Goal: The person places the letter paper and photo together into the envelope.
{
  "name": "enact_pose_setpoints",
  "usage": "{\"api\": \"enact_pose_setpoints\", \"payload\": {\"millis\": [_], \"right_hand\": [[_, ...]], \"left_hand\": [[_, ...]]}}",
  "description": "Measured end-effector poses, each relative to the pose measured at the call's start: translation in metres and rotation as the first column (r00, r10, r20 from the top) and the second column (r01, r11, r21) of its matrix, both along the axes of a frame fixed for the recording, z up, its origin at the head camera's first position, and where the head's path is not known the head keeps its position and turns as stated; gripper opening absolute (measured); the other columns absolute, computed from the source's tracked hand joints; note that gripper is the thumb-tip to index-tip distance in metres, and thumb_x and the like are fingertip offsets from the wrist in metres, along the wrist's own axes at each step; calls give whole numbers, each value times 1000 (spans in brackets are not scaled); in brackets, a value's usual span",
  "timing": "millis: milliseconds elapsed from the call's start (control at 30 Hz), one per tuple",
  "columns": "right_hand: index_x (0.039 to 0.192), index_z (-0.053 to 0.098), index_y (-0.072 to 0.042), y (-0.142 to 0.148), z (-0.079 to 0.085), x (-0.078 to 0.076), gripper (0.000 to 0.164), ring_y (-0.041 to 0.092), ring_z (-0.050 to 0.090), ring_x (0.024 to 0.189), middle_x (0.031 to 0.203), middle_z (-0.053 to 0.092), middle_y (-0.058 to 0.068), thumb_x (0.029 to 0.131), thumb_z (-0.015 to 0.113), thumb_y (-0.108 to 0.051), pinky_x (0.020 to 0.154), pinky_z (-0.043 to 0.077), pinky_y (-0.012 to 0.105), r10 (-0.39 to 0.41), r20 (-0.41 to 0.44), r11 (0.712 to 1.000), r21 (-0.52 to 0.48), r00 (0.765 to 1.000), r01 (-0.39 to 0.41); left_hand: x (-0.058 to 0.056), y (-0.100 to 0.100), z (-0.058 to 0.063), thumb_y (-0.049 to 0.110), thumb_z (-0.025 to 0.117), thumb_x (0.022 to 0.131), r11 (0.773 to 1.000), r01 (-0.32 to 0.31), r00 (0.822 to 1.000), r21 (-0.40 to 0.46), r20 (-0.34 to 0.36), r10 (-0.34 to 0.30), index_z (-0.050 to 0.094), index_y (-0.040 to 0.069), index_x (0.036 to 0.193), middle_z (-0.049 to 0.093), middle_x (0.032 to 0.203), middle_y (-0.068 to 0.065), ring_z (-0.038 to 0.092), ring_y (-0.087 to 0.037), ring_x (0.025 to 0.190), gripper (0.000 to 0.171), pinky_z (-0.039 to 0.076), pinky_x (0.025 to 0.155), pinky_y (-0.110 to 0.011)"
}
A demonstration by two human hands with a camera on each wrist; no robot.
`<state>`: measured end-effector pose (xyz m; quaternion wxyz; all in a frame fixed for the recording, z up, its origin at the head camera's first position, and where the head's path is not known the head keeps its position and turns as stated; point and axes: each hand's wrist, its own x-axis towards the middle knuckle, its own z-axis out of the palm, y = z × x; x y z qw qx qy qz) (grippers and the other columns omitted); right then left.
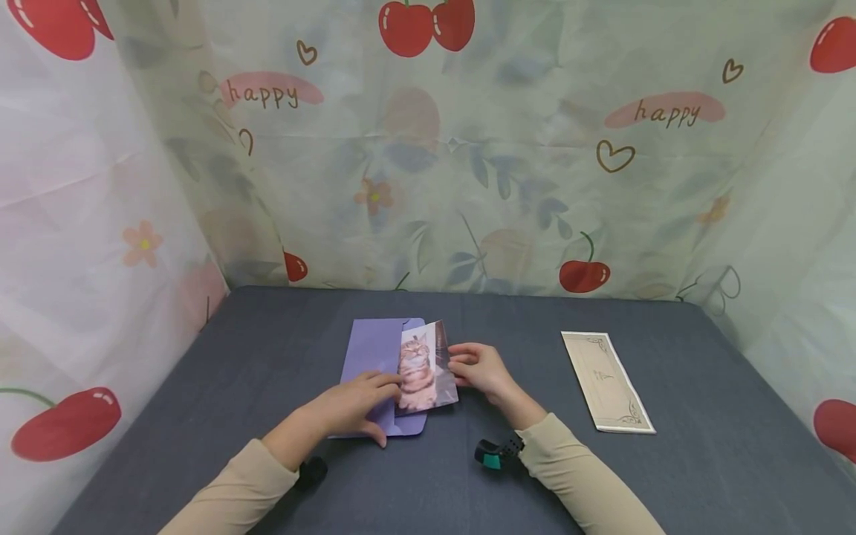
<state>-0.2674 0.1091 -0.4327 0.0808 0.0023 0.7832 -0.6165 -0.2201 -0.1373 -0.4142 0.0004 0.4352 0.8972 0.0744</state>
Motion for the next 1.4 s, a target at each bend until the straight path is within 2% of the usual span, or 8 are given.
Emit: {"api": "enact_pose_setpoints", "payload": {"millis": [433, 967, 1200, 1400], "right_hand": [[115, 59, 4, -15, 0, 0, 31, 11, 63, 73, 100, 67, 21, 85, 61, 3, 62, 56, 28, 2, 0, 1000, -3, 1000, -2], [116, 58, 6, -27, 0, 4, 31, 9, 61, 67, 97, 65, 20, 85, 60, 4, 61, 56, 28, 7, -4, 1000, -29, 1000, -7], [117, 57, 7, -33, -1, 4, 33, 10, 61, 69, 102, 64, 23, 85, 59, 5, 64, 57, 30, 24, -1, 999, -44, 1000, -24], [118, 56, 7, -37, 1, 7, 34, 10, 60, 68, 101, 64, 22, 85, 59, 6, 65, 57, 29, 37, 3, 998, -47, 999, -37]], "left_hand": [[0, -1, 1, 44, 77, 68, 1000, -22, 999, -19, 33, 22, 55, 14, 110, 50, 136, -11, 50, -33, 119, 56, 46, 94, -44], [0, 0, 1, 44, 77, 68, 1000, -20, 1000, -16, 11, 20, 56, 13, 109, 52, 134, -10, 50, -32, 120, 56, 45, 96, -44], [0, 1, 1, 43, 77, 70, 999, -35, 997, -19, 63, 37, 54, 12, 110, 49, 137, -10, 48, -32, 123, 56, 43, 98, -45], [0, 1, 1, 43, 78, 68, 1000, -7, 1000, -13, 12, 8, 55, 12, 108, 50, 135, -9, 50, -31, 120, 56, 45, 97, -43]]}}
